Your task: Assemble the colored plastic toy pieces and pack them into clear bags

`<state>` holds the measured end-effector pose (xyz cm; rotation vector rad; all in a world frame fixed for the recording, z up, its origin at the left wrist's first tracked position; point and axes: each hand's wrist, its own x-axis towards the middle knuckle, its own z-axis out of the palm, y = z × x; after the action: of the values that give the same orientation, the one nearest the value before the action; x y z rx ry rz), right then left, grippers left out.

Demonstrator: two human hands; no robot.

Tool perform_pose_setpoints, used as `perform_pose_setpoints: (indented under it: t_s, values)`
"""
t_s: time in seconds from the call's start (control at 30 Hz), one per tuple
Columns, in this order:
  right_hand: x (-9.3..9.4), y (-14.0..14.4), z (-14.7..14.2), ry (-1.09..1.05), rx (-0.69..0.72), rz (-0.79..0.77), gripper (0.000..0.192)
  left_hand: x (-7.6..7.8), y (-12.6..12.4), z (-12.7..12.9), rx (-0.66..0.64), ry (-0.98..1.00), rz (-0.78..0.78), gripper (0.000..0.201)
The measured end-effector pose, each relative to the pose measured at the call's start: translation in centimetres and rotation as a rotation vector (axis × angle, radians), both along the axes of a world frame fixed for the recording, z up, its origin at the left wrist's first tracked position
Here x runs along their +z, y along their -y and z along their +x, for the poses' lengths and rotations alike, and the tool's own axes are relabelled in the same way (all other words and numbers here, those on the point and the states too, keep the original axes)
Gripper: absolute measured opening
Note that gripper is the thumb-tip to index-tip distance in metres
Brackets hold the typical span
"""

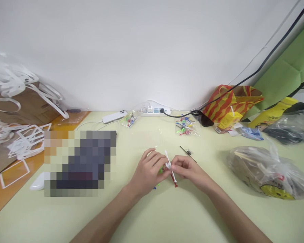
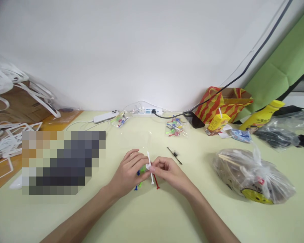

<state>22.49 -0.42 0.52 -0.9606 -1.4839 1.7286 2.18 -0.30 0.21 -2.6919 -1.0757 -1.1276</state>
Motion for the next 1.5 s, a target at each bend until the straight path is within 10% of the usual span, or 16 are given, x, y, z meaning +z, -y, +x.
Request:
perform_pose_setpoints:
  t_s: [1.5]
  values:
    - [-0.8, 0.7, -0.6, 0.248, -0.117, 0.332, 0.013, -0.2, 0.5, 0.2, -0.026, 0.052, -0.225, 0.008]
